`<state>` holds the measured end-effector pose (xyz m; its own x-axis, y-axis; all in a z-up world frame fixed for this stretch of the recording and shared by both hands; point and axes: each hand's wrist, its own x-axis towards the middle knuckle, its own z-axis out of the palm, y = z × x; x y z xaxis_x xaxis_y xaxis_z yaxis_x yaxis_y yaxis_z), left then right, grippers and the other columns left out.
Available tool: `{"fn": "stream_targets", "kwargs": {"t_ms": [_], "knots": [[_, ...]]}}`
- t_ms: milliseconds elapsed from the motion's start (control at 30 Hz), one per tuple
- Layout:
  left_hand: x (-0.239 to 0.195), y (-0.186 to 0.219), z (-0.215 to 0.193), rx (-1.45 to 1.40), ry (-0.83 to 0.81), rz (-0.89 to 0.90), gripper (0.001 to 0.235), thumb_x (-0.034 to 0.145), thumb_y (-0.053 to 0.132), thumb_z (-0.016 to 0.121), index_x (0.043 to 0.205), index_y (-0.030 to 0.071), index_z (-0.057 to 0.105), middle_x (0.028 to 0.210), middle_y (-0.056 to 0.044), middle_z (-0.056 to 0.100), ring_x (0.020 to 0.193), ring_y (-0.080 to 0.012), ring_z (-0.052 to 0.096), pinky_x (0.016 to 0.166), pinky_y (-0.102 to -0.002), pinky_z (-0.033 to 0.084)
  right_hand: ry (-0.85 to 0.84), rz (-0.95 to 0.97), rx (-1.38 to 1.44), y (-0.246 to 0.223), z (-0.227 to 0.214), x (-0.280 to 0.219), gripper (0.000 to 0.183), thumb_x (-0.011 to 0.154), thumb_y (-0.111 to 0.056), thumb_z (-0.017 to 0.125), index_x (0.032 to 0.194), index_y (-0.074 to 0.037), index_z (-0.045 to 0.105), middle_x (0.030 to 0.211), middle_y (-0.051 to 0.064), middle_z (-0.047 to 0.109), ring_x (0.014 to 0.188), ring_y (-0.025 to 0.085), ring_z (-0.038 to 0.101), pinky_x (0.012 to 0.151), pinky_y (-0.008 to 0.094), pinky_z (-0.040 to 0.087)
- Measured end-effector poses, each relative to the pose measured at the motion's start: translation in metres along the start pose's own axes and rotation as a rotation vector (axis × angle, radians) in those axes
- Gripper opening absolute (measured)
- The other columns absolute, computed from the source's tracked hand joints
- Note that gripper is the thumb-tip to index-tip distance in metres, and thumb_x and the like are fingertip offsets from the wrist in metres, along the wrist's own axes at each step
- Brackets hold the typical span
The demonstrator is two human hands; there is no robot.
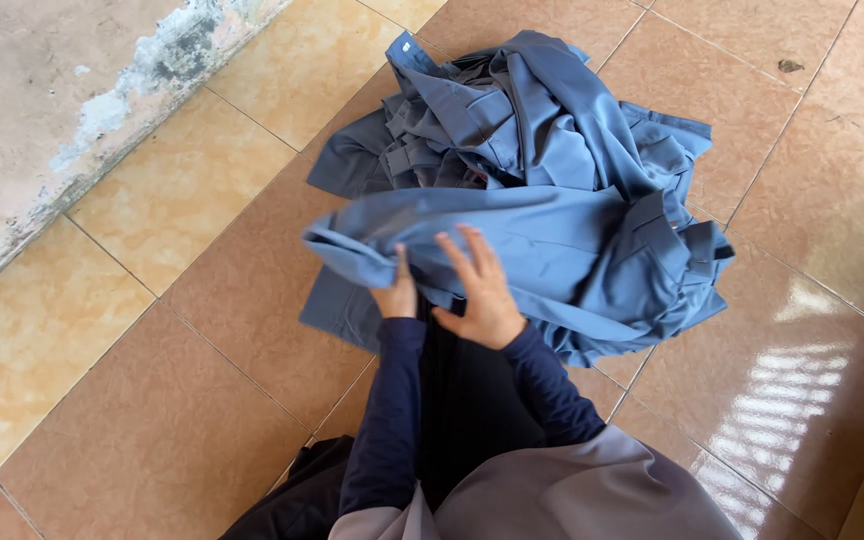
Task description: The person sits on a tiled floor and folds a pair of blue trousers by hand. They smooth the fabric, fold the legs together, and then fold the garment into a compact rectangle before placing it aside.
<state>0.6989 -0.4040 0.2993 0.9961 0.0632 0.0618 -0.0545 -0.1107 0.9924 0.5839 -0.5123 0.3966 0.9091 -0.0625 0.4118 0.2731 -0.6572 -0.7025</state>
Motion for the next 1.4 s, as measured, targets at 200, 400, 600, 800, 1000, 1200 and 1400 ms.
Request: {"fn": "stream_targets", "kwargs": {"t_ms": [200, 400, 600, 800, 1000, 1200, 1400], "knots": [[0.020, 0.025, -0.048, -0.076, 0.319, -0.101, 0.066, 0.101, 0.043, 0.073, 0.143, -0.005, 0.054, 0.146, -0.020, 0.055, 0.139, -0.0306, 0.048, 0.120, -0.045, 0.036, -0.173, 0.807, -0.747, 0.110, 0.001, -0.052, 0.150, 0.053, -0.050, 0.098, 0.167, -0.025, 0.004, 0.166, 0.031, 0.007, 0.150, 0.055, 0.017, 0.113, 0.068, 0.031], [-0.002, 0.037, -0.048, -0.190, 0.053, 0.015, 0.068, 0.097, 0.034, 0.076, 0.142, -0.009, 0.051, 0.147, -0.029, 0.050, 0.141, -0.0372, 0.043, 0.123, -0.051, 0.032, 0.179, 0.948, -0.382, 0.291, 0.043, -0.089, 0.041, 0.094, -0.036, 0.064, 0.135, -0.032, 0.065, 0.147, 0.005, 0.058, 0.123, 0.040, 0.063, 0.100, 0.058, 0.053], [-0.017, -0.036, -0.027, 0.216, -0.868, -0.038, 0.079, 0.081, 0.050, 0.081, 0.140, 0.004, 0.058, 0.151, -0.021, 0.050, 0.146, -0.0325, 0.039, 0.127, -0.045, 0.024, 0.701, 0.647, 0.362, 0.122, -0.035, -0.035, 0.022, 0.093, -0.017, 0.056, 0.106, -0.011, 0.072, 0.115, 0.019, 0.070, 0.112, 0.032, 0.062, 0.100, 0.042, 0.048], [-0.056, 0.046, 0.017, 0.345, -1.040, 0.226, 0.114, 0.064, 0.076, 0.080, 0.139, -0.006, 0.057, 0.145, -0.026, 0.055, 0.138, -0.0441, 0.047, 0.121, -0.052, 0.030, 0.468, 0.175, 0.645, 0.014, -0.040, 0.008, 0.037, 0.088, -0.031, 0.050, 0.081, -0.001, 0.068, 0.105, 0.027, 0.072, 0.097, 0.033, 0.069, 0.089, 0.031, 0.050], [-0.030, 0.022, 0.030, -0.035, -0.867, -0.030, 0.094, 0.069, 0.062, 0.078, 0.136, -0.003, 0.059, 0.141, -0.025, 0.058, 0.132, -0.0410, 0.052, 0.114, -0.051, 0.035, 0.457, 0.013, 0.823, 0.027, -0.001, 0.020, 0.048, 0.084, -0.039, 0.053, 0.085, 0.007, 0.067, 0.098, 0.034, 0.069, 0.091, 0.043, 0.070, 0.089, 0.040, 0.052], [0.004, -0.013, -0.001, -0.484, -0.634, -0.324, 0.072, 0.077, 0.045, 0.076, 0.133, 0.002, 0.062, 0.135, -0.023, 0.061, 0.124, -0.0374, 0.057, 0.105, -0.051, 0.042, 0.393, 0.106, 0.103, 0.037, -0.018, -0.003, 0.061, 0.070, -0.008, 0.078, 0.130, -0.012, 0.066, 0.139, 0.021, 0.047, 0.132, 0.043, 0.048, 0.116, 0.052, 0.033], [0.019, -0.045, -0.006, -0.911, -0.354, -0.613, 0.051, 0.084, 0.028, 0.074, 0.129, 0.006, 0.065, 0.130, -0.022, 0.065, 0.116, -0.0338, 0.063, 0.097, -0.050, 0.048, 0.160, 0.439, -0.193, 0.081, -0.014, -0.028, 0.164, 0.046, -0.049, 0.103, 0.163, 0.001, -0.001, 0.161, 0.042, -0.006, 0.148, 0.061, -0.005, 0.117, 0.075, 0.004]]}}
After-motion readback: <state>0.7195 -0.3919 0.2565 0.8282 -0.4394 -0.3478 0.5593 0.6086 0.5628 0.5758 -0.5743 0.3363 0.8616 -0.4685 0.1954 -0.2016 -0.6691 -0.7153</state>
